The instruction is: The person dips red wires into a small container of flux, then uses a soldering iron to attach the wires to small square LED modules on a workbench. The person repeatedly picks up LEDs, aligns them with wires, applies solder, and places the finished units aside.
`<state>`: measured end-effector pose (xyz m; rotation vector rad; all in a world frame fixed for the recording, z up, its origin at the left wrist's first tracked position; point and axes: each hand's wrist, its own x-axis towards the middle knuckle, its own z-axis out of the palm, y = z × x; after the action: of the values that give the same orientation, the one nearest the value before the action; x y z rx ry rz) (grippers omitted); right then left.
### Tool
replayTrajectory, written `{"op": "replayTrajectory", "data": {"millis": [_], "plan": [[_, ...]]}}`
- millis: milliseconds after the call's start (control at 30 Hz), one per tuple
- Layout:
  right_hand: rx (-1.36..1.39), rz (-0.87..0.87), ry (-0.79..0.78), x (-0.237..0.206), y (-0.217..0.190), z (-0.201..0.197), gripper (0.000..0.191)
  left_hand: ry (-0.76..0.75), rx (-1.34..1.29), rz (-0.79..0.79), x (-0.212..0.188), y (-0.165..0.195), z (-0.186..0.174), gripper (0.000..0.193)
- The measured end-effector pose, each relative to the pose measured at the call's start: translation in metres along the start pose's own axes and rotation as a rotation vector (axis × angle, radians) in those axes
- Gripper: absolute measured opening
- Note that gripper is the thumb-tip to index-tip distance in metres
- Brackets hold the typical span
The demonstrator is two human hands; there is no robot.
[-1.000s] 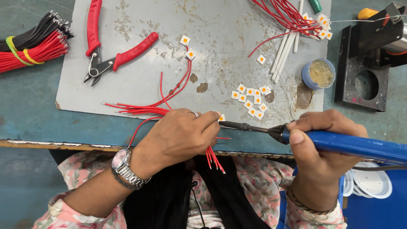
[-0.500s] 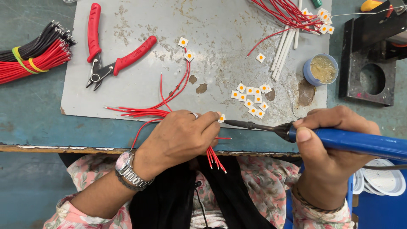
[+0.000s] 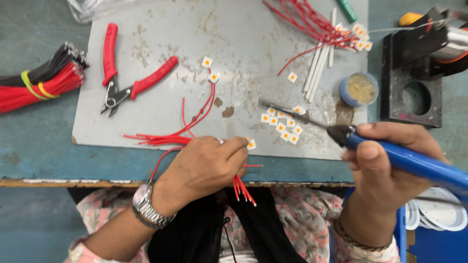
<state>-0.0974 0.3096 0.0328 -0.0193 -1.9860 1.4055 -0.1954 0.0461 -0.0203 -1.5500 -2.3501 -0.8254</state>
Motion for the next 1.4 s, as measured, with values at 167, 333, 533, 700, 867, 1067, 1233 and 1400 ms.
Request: {"op": "replayTrajectory", "data": {"millis": [167, 333, 533, 700, 867, 1067, 1233, 1400], "plan": [[0.160, 0.009, -0.173, 0.005, 0.022, 0.019, 0.025, 0.027, -0.056, 0.003, 0.002, -0.002, 0.000, 0.026], [0.074, 0.095, -0.392, 0.001, 0.040, 0.042, 0.020, 0.113, -0.093, -0.090, 0.001, -0.003, -0.001, 0.020], [-0.252, -0.073, -0.489, -0.006, 0.044, 0.064, 0.033, 0.331, -0.403, -0.451, 0.007, -0.003, -0.011, 0.029], [-0.098, -0.084, -0.492, -0.016, 0.039, 0.063, 0.040, 0.386, -0.312, -0.412, 0.008, -0.003, -0.012, 0.022], [-0.192, -0.124, -0.416, -0.016, 0.031, 0.065, 0.044, 0.489, -0.130, -0.341, 0.004, -0.003, -0.013, 0.028], [-0.351, -0.052, -0.384, -0.016, 0.029, 0.081, 0.049, 0.499, -0.298, -0.298, 0.000, 0.003, -0.012, 0.034], [-0.321, -0.165, -0.417, -0.013, 0.030, 0.078, 0.047, 0.329, -0.399, -0.308, 0.001, 0.001, -0.014, 0.035], [-0.319, -0.141, -0.437, -0.014, 0.028, 0.079, 0.051, 0.289, -0.392, -0.234, 0.004, 0.002, -0.014, 0.018]]}}
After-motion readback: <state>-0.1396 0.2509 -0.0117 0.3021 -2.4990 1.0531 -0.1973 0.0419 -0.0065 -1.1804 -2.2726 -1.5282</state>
